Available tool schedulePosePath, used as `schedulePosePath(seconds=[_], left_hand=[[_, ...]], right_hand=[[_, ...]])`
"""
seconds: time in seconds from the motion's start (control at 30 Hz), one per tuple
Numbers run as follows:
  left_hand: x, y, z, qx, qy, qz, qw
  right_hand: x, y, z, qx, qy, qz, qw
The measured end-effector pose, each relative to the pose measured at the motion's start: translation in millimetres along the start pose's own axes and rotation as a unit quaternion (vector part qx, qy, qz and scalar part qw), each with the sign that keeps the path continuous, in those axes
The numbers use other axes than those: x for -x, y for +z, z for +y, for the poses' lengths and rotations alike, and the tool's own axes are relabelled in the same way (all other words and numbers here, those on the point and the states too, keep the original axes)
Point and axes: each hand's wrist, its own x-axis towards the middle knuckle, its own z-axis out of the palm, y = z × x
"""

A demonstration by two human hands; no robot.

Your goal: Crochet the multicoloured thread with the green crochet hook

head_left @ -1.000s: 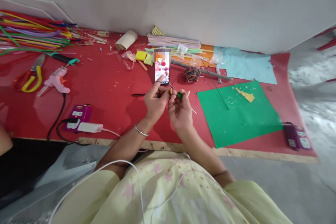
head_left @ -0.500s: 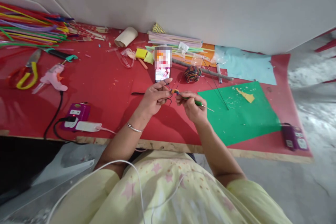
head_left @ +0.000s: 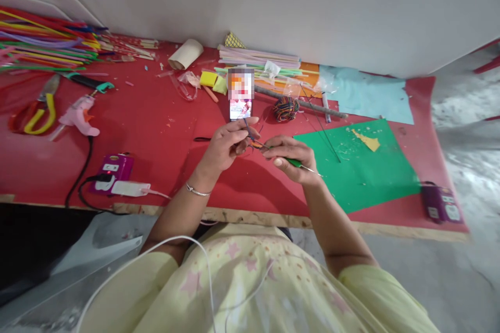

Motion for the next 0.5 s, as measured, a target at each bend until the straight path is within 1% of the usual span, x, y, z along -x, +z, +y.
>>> schedulePosePath(seconds=[0.2, 0.33, 0.5], left_hand=[[-2.5, 1.1, -3.8, -0.012, 0.0, -0.002, 1.0], [-4.6, 0.1, -6.1, -0.028, 0.012, -0.003, 1.0], [-4.5, -1.1, -7.9, -0.027, 0.008, 0.001, 1.0]], right_hand=[[-0.1, -0.8, -1.9, 0.013, -0.019, 0.0, 1.0], [-0.6, -3.5, -2.5, 0.019, -0.033, 0.005, 0.999], [2.2, -1.2, -0.4, 0.024, -0.027, 0.015, 0.999]])
